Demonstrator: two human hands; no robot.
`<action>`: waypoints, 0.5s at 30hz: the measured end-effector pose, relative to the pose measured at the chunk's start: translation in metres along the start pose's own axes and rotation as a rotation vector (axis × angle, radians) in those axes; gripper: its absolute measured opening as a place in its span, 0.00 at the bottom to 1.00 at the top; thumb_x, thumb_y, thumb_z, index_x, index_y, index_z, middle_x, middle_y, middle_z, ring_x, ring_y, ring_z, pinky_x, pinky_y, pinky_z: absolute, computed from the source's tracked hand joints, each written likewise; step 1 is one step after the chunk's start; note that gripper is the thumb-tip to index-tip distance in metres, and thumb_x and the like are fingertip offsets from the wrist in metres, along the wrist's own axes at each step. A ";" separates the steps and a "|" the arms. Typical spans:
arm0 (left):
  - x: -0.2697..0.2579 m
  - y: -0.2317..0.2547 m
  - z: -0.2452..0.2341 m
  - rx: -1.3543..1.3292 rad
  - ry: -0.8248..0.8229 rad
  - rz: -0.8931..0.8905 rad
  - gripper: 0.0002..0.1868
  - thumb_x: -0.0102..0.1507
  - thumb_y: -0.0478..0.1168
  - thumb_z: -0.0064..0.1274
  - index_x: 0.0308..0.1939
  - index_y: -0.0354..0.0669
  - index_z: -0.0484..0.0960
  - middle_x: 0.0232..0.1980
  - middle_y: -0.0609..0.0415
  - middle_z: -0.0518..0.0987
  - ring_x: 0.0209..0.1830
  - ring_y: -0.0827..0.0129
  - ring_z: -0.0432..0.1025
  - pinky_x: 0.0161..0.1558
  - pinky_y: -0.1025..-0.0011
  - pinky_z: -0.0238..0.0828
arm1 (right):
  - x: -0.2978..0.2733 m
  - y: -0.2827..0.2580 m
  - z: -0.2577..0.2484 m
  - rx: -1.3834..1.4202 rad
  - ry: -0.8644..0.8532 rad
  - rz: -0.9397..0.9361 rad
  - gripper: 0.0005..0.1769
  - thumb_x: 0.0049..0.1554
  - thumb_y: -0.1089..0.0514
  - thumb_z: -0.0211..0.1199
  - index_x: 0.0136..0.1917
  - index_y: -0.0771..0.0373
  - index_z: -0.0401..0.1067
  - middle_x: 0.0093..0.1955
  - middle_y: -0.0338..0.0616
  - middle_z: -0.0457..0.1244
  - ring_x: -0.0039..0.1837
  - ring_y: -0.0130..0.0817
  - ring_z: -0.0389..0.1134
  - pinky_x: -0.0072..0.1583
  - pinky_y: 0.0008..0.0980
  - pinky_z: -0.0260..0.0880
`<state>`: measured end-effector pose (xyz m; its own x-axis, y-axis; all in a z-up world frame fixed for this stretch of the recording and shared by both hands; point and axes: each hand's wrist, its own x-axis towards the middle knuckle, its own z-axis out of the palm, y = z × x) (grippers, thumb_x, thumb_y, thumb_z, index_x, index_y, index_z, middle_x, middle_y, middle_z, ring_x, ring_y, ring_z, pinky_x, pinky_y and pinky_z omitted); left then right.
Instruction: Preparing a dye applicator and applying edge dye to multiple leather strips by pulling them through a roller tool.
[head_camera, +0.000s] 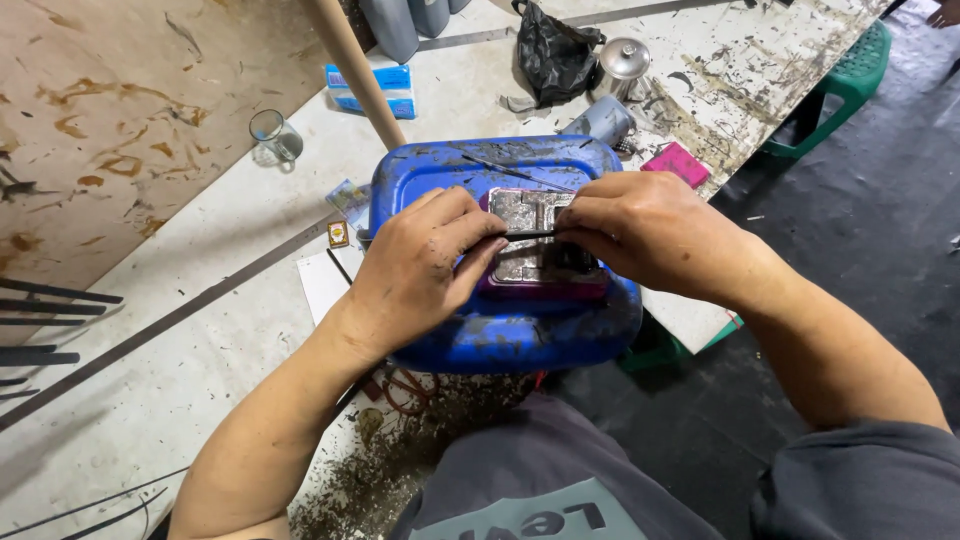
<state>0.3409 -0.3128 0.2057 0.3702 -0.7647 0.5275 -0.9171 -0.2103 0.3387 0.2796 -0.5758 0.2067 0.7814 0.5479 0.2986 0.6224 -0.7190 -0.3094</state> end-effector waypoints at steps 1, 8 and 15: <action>0.000 -0.001 0.002 -0.001 -0.002 0.000 0.04 0.67 0.33 0.57 0.45 0.37 0.80 0.39 0.47 0.73 0.37 0.52 0.70 0.43 0.60 0.68 | -0.003 0.003 0.003 0.001 0.000 0.002 0.08 0.65 0.59 0.61 0.45 0.64 0.72 0.37 0.47 0.64 0.39 0.51 0.65 0.40 0.48 0.62; 0.002 -0.005 0.020 0.015 0.012 -0.073 0.01 0.66 0.38 0.57 0.40 0.47 0.82 0.34 0.55 0.74 0.37 0.58 0.75 0.41 0.65 0.74 | -0.013 0.007 0.005 0.004 0.076 0.009 0.05 0.62 0.60 0.63 0.43 0.60 0.73 0.40 0.44 0.67 0.46 0.46 0.72 0.45 0.42 0.73; 0.012 -0.002 0.037 -0.020 0.028 -0.046 0.02 0.65 0.37 0.56 0.38 0.45 0.82 0.35 0.54 0.76 0.36 0.57 0.75 0.41 0.64 0.74 | -0.026 0.009 -0.005 -0.095 0.091 0.018 0.06 0.61 0.57 0.65 0.42 0.59 0.72 0.40 0.43 0.66 0.45 0.45 0.69 0.44 0.42 0.71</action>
<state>0.3415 -0.3439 0.1828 0.4162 -0.7370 0.5326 -0.8960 -0.2327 0.3782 0.2645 -0.5985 0.2004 0.7822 0.4969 0.3758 0.5982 -0.7677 -0.2299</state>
